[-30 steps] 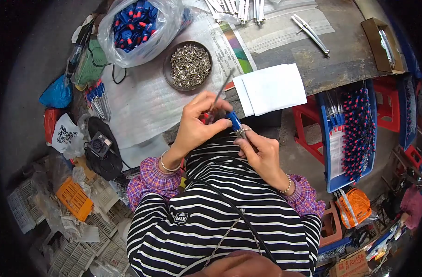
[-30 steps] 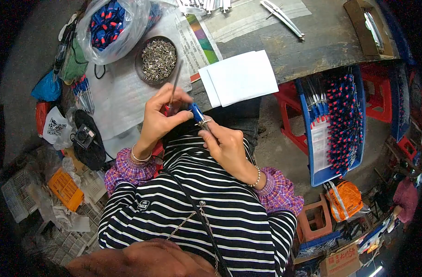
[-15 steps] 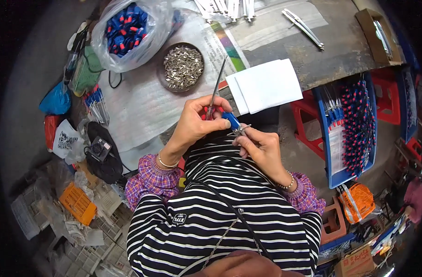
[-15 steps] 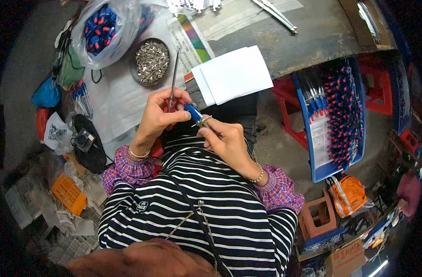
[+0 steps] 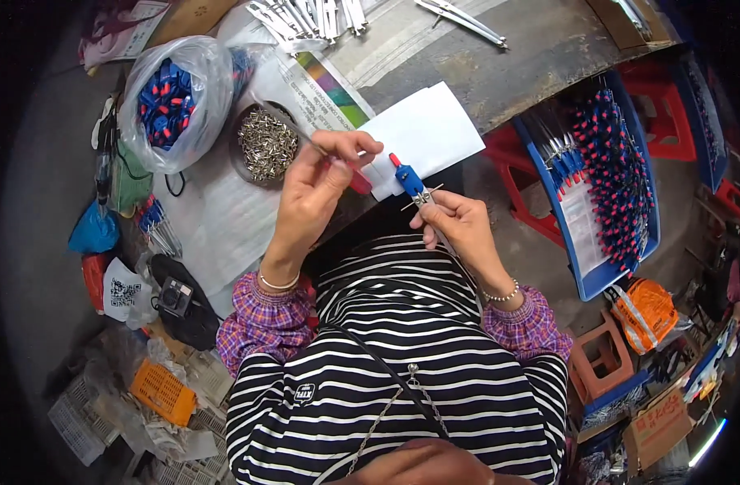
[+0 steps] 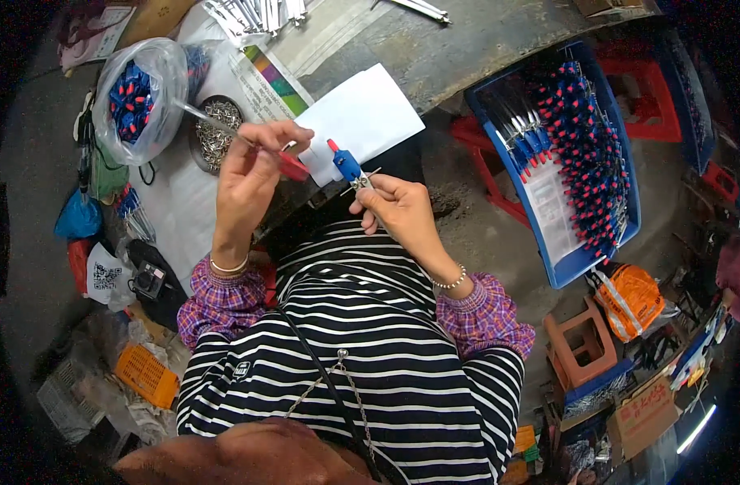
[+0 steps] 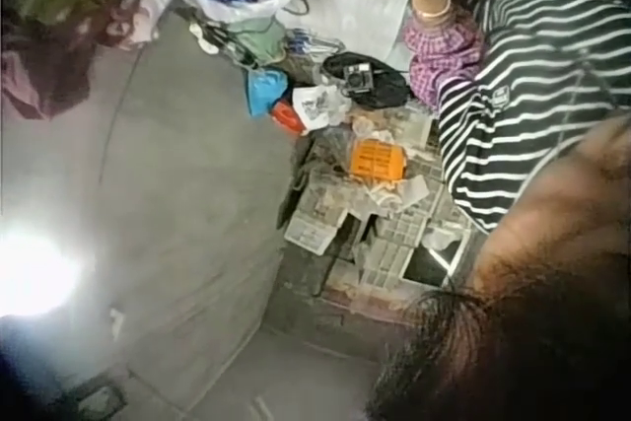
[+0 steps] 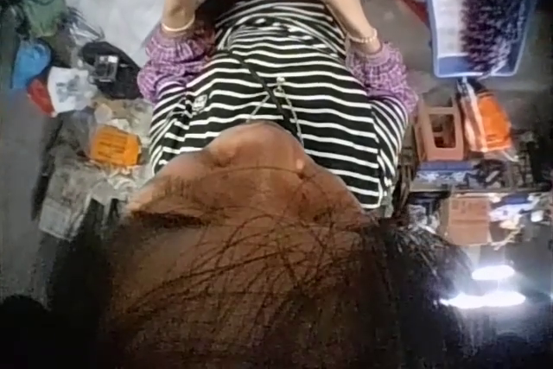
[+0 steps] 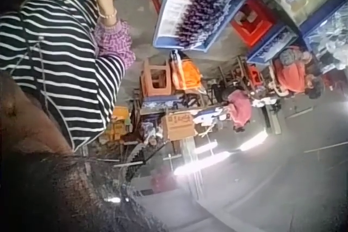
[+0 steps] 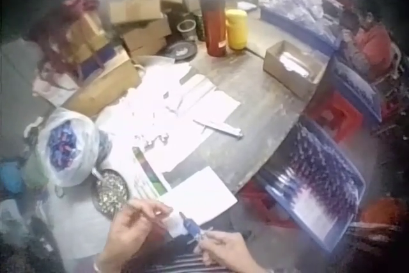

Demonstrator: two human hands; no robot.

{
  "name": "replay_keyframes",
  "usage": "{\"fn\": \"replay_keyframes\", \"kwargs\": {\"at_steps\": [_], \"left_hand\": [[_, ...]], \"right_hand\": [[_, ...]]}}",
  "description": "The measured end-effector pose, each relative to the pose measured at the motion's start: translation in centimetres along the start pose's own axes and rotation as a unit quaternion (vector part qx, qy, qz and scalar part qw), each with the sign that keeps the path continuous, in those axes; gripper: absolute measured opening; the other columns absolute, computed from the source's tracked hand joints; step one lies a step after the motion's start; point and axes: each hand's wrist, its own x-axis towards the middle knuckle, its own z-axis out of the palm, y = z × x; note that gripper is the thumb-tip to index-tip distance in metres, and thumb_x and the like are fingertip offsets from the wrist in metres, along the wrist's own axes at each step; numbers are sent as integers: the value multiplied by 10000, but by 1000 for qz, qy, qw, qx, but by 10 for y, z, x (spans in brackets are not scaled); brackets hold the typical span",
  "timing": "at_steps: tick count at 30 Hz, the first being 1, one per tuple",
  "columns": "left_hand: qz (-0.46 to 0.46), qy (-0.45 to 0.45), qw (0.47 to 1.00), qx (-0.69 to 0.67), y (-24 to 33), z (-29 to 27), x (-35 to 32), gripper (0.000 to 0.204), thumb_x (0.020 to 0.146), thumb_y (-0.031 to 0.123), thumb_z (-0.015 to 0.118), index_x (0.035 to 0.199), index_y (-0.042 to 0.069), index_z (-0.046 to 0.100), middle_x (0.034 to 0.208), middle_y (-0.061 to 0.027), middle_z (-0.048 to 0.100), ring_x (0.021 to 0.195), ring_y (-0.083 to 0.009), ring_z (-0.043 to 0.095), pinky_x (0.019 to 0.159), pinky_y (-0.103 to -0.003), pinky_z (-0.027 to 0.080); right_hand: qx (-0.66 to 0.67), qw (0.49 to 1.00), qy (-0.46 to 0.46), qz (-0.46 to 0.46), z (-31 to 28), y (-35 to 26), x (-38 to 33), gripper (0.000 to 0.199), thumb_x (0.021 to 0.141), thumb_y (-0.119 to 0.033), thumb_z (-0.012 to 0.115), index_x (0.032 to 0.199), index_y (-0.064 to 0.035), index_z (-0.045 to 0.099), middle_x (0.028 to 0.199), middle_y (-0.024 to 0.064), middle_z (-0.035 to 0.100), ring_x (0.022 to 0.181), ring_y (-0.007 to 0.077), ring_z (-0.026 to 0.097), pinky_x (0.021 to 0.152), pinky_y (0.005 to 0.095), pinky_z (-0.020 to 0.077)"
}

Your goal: Assembling small mechanical or electrical parts by hand and using simple tools like scissors.

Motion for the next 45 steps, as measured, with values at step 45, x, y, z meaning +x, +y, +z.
{"fn": "replay_keyframes", "kwargs": {"at_steps": [45], "left_hand": [[121, -30, 900, 418, 8, 6, 4, 184, 689, -61, 599, 868, -27, 621, 884, -111, 604, 736, -180, 579, 643, -269, 459]], "right_hand": [[-39, 999, -8, -13, 3, 3, -12, 171, 875, -60, 568, 984, 67, 601, 727, 78, 640, 536, 60, 553, 475, 183, 456]]}}
